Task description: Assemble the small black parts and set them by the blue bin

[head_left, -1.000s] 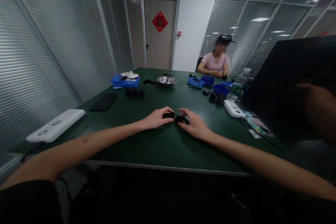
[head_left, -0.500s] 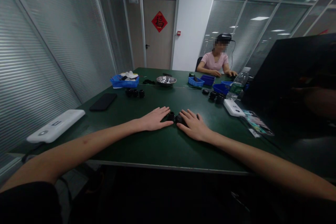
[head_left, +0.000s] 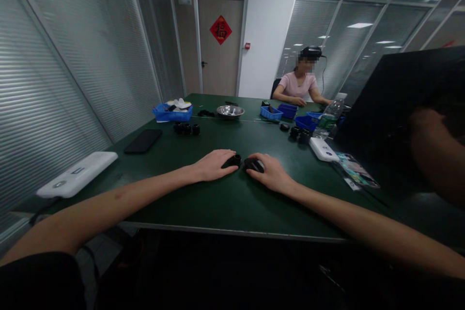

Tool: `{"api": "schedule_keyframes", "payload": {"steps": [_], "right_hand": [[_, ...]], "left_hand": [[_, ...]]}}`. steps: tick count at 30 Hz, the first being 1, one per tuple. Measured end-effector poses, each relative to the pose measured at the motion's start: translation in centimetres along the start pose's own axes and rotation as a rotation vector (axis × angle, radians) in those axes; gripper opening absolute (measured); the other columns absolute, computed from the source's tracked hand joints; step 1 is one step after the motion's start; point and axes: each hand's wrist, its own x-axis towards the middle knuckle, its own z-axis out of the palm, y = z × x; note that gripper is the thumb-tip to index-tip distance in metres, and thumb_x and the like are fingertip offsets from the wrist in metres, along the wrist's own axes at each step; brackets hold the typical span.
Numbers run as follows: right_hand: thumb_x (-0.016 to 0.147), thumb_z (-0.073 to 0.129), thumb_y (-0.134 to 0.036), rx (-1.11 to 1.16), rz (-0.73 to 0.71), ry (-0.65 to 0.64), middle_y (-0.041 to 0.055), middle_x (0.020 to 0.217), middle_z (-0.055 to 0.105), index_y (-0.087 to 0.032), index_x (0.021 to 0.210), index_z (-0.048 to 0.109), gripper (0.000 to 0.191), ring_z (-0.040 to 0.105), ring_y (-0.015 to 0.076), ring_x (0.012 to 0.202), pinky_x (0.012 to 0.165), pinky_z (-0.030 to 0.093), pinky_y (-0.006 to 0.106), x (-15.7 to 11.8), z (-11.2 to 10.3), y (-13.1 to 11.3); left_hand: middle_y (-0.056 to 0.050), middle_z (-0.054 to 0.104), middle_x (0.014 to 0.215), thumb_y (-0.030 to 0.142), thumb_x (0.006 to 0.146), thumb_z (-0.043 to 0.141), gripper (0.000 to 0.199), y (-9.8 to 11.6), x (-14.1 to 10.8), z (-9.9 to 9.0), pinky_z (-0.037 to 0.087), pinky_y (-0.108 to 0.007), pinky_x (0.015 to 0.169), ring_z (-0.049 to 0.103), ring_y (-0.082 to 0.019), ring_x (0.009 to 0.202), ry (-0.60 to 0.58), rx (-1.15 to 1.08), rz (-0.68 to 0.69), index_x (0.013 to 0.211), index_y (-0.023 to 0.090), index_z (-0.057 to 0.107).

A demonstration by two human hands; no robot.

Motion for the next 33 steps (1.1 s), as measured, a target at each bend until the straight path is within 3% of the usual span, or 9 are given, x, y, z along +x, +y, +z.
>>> {"api": "schedule_keyframes", "payload": {"steps": [6,11,18,24,33], "right_hand": [[0.088,0.072,-0.031,-0.002,-0.031,0.030,0.0072,0.104,0.070,-0.023,0.127,0.064,0.040,0.063,0.0254,0.097,0.087,0.049,0.044,0.0,0.2,0.4],[0.092,0.069,-0.036,0.019,-0.055,0.013,0.0065,0.103,0.070,-0.024,0.118,0.069,0.028,0.063,0.0245,0.097,0.087,0.048,0.043,0.0,0.2,0.6],[0.093,0.069,-0.036,0.035,-0.054,0.015,0.0074,0.111,0.071,-0.023,0.115,0.069,0.026,0.064,0.0255,0.103,0.092,0.049,0.045,0.1,0.1,0.5],[0.089,0.071,-0.025,0.190,-0.002,0.045,0.0069,0.113,0.073,-0.021,0.120,0.066,0.032,0.069,0.0225,0.103,0.093,0.053,0.040,0.3,0.0,0.2],[0.091,0.072,-0.037,0.206,-0.091,0.139,0.0063,0.107,0.071,-0.022,0.122,0.065,0.035,0.068,0.0208,0.093,0.077,0.057,0.034,0.0,0.2,0.0]], "left_hand": [[-0.018,0.058,0.146,0.053,0.100,0.050,0.061,-0.1,0.0,0.1,0.041,-0.044,0.115,0.055,-0.030,0.134,0.035,-0.021,0.014,0.144,0.010,0.052],[-0.015,0.063,0.138,0.051,0.100,0.052,0.055,0.1,-0.1,-0.1,0.046,-0.044,0.108,0.060,-0.029,0.125,0.035,-0.068,0.006,0.140,0.013,0.055],[-0.015,0.064,0.136,0.050,0.098,0.055,0.051,0.0,-0.1,-0.1,0.046,-0.046,0.107,0.061,-0.030,0.123,0.059,-0.106,0.014,0.135,0.014,0.059],[-0.008,0.070,0.127,0.041,0.097,0.061,0.044,0.2,0.0,-0.6,0.050,-0.036,0.102,0.067,-0.023,0.115,0.125,-0.387,0.031,0.136,0.021,0.061],[-0.008,0.074,0.113,0.040,0.091,0.067,0.044,0.7,0.1,-1.1,0.051,-0.031,0.087,0.068,-0.022,0.099,0.145,-0.452,-0.030,0.126,0.014,0.069]]}}
